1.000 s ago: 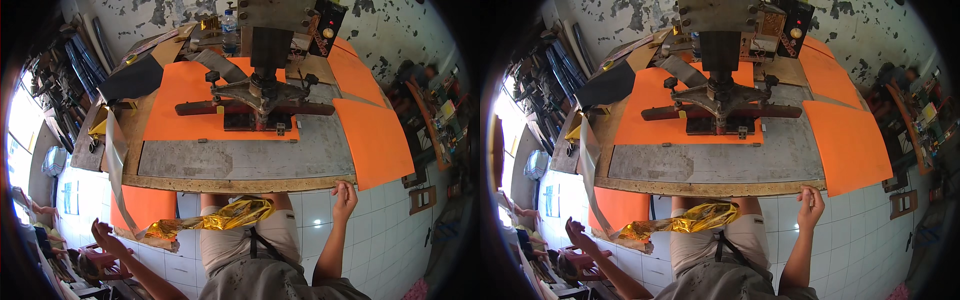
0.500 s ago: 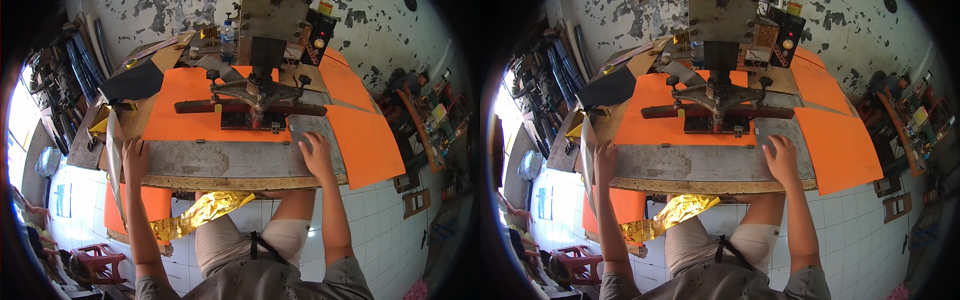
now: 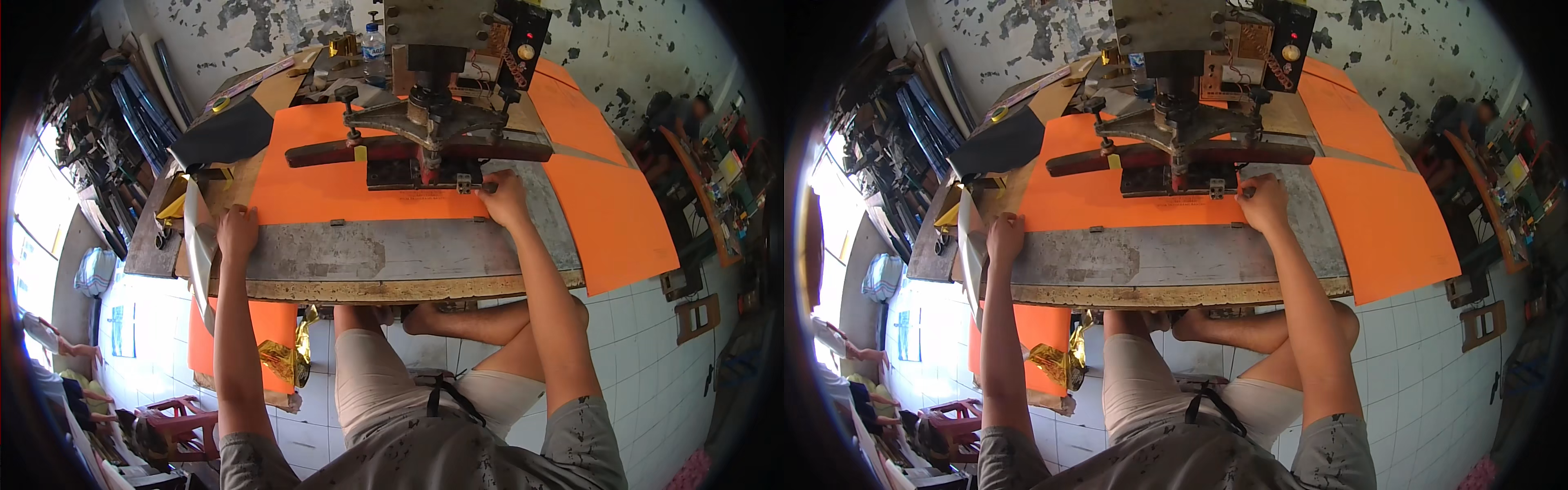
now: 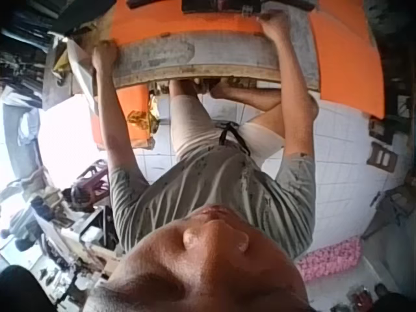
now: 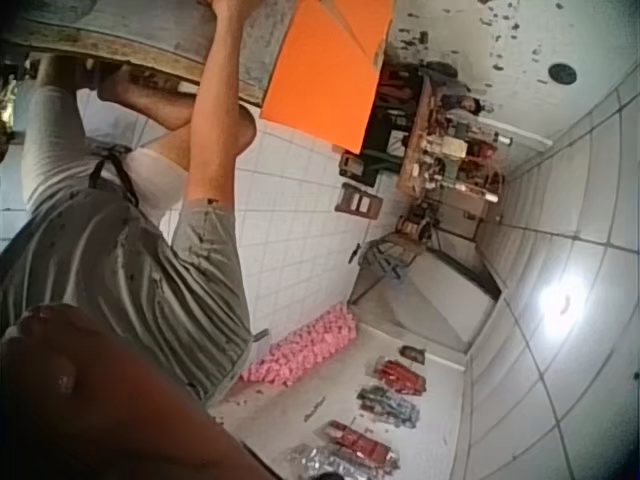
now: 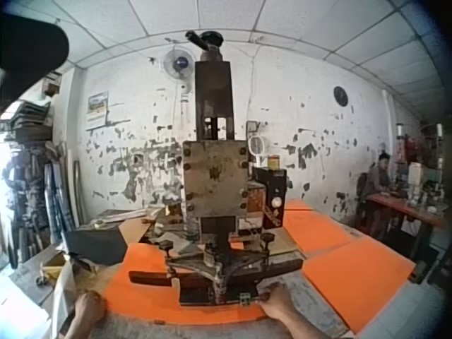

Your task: The person performs hot stamping on pieces of leather and synthetic material. The person aligns a gold foil sheet over a black material, presses it using a manual stamping machine, peels away the excess foil, and then repeats the process on a larger orange material.

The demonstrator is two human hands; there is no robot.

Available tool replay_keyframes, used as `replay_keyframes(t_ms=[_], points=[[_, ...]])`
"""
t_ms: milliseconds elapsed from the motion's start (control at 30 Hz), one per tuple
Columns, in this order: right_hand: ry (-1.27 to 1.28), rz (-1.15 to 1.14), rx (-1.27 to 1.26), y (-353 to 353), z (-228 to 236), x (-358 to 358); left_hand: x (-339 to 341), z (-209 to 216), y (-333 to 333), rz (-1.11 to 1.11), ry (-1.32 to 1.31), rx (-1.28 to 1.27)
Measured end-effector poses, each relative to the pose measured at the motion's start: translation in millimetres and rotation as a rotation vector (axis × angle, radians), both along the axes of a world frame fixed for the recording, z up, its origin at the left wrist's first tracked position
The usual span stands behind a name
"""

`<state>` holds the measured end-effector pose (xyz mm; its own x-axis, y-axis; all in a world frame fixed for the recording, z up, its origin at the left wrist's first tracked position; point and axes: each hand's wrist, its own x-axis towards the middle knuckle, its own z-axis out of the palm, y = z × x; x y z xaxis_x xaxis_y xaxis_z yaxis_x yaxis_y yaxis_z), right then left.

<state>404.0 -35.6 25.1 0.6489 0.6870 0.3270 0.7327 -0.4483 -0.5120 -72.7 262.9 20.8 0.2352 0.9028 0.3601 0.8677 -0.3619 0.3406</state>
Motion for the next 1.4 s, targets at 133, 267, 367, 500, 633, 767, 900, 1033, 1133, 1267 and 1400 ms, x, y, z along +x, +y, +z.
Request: replay_keyframes(t_ms=[133, 267, 367, 500, 633, 767, 900, 1033, 1133, 1267, 1400], points=[[0.236, -0.015, -0.049, 3.4, 0.4, 14.4, 1.4, 3.4, 16.7, -0.039, -0.044, -0.047], [0.324, -0.027, -0.020, 6.8, 0.6, 10.0, -2.3, 4.6, 38.7, -0.134, -0.399, -0.258], [0.122, -0.076, -0.066, 7.5, -3.4, -0.8, 3.5, 14.8, 45.1, -0.217, -0.745, -0.519], [0.041, -0.082, -0.046, 7.0, -7.5, 4.8, 22.6, 27.8, 42.5, -0.254, -1.204, -0.698], [0.062, -0.016, -0.064, 8.0, -2.1, 4.5, 16.3, 31.2, 54.1, -0.327, -1.245, -0.754], [0.152, 0.022, -0.058, 10.9, -9.8, 16.7, 19.4, 27.4, 56.8, -0.348, -1.253, -0.803], [0.099, -0.001, -0.043, 12.0, -4.9, 12.2, 11.3, 21.0, 53.9, -0.313, -1.257, -0.794], [0.004, -0.013, -0.032, 4.4, -5.6, 13.0, 15.2, 19.8, 42.6, -0.321, -1.253, -0.810], [-0.017, 0.056, 0.081, -8.4, -6.2, 9.8, 15.9, 17.5, 38.0, -0.335, -1.264, -0.798], [-0.111, 0.017, 0.102, -45.2, 12.1, -40.0, 1.2, 14.8, 30.7, -0.267, -1.256, -0.766], [-0.144, 0.395, 0.111, -81.3, 21.6, -107.9, 4.5, 7.4, 34.8, -0.281, -1.298, -0.781]])
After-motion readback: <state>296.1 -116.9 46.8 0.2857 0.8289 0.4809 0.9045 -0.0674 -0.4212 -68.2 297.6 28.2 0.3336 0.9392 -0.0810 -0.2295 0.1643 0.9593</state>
